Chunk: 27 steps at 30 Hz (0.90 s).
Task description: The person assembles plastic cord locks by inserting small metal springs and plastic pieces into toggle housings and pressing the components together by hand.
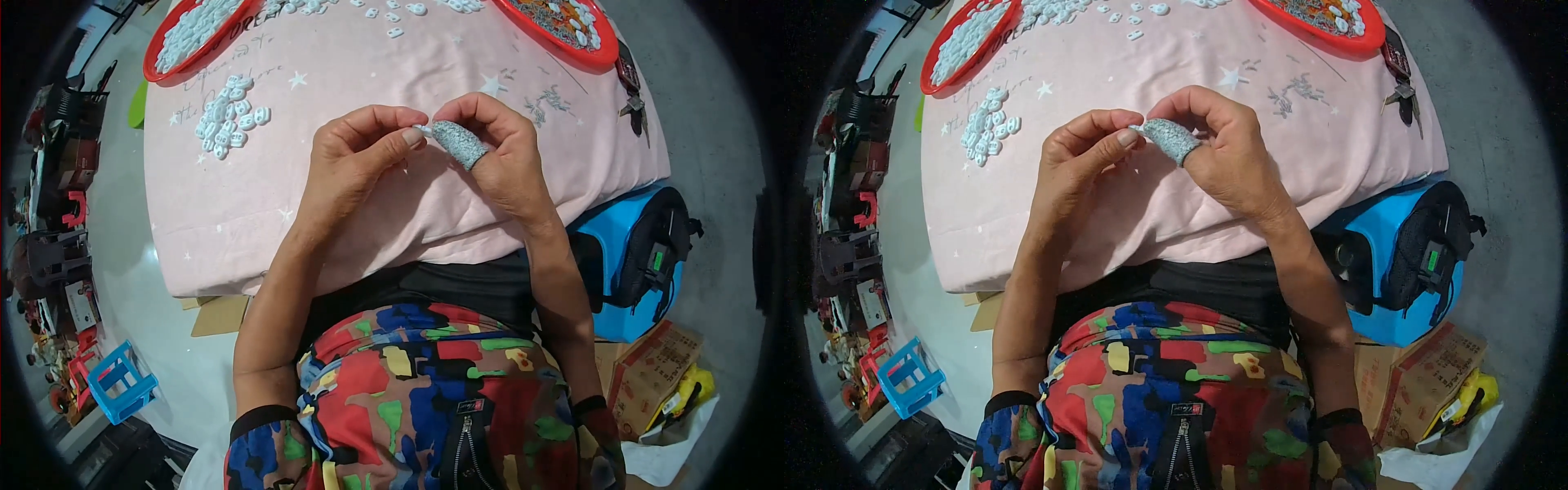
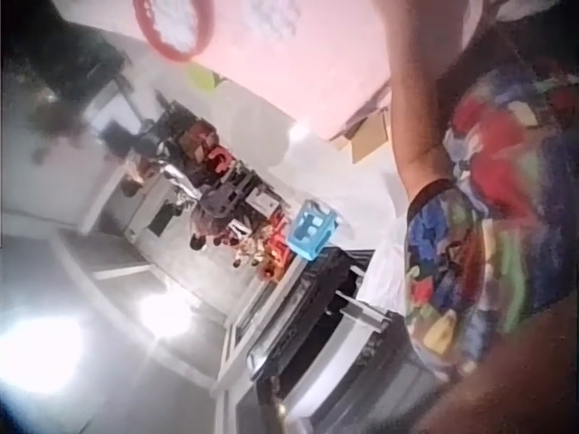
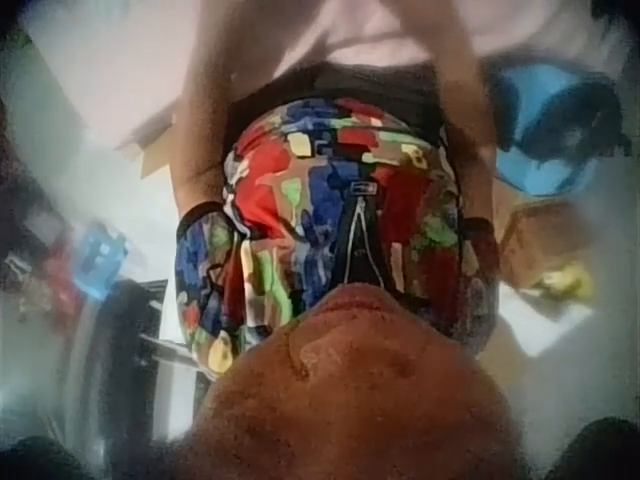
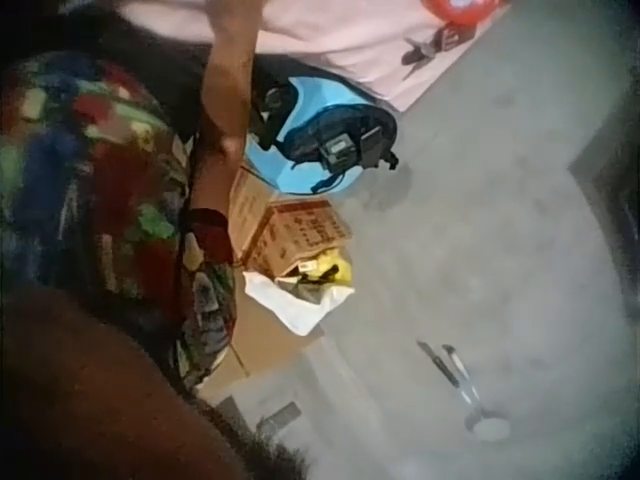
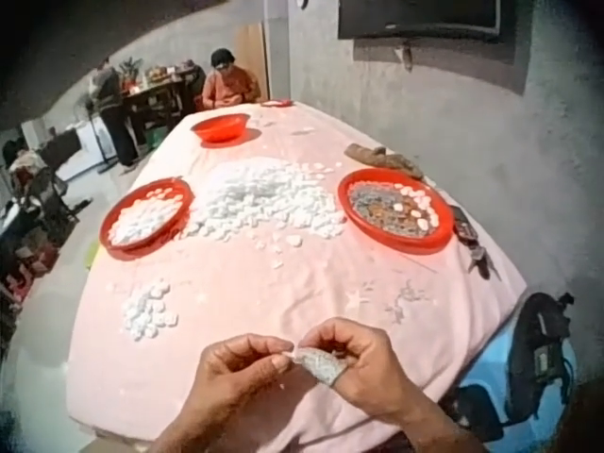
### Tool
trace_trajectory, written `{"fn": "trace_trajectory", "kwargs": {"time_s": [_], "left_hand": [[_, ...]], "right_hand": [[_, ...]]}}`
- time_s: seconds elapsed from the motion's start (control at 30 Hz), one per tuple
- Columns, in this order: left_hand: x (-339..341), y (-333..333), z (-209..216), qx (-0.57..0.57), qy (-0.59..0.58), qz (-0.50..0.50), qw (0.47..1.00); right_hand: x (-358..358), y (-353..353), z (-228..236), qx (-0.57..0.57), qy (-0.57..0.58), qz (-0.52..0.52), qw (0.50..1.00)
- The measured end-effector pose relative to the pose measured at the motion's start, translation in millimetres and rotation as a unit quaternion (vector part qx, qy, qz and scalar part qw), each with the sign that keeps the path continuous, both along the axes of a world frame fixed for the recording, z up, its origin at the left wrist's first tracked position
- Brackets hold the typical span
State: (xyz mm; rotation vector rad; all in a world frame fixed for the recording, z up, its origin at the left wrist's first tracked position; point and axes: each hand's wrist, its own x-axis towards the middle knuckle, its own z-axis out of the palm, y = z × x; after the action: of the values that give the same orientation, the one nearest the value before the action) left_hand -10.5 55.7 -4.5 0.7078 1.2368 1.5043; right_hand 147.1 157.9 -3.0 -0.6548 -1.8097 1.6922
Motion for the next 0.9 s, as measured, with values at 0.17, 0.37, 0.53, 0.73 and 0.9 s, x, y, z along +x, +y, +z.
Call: {"fn": "trace_trajectory", "kwargs": {"time_s": [0.17,0.37,0.53,0.73,0.9], "left_hand": [[5,-1,-4,0.007,-0.02,0.011,1.0],[0,-5,-1,-0.021,-0.065,-0.017,0.998],[-2,-7,0,-0.031,-0.094,-0.042,0.994],[2,-7,2,-0.042,-0.135,-0.045,0.989],[6,-8,2,-0.063,-0.109,-0.052,0.991]], "right_hand": [[2,-7,-6,0.067,-0.015,0.006,0.998],[4,-16,2,0.077,-0.04,-0.006,0.996],[13,-18,3,0.119,-0.056,-0.008,0.991],[19,-23,1,0.101,-0.055,-0.021,0.993],[19,-22,3,0.105,-0.067,-0.024,0.992]]}}
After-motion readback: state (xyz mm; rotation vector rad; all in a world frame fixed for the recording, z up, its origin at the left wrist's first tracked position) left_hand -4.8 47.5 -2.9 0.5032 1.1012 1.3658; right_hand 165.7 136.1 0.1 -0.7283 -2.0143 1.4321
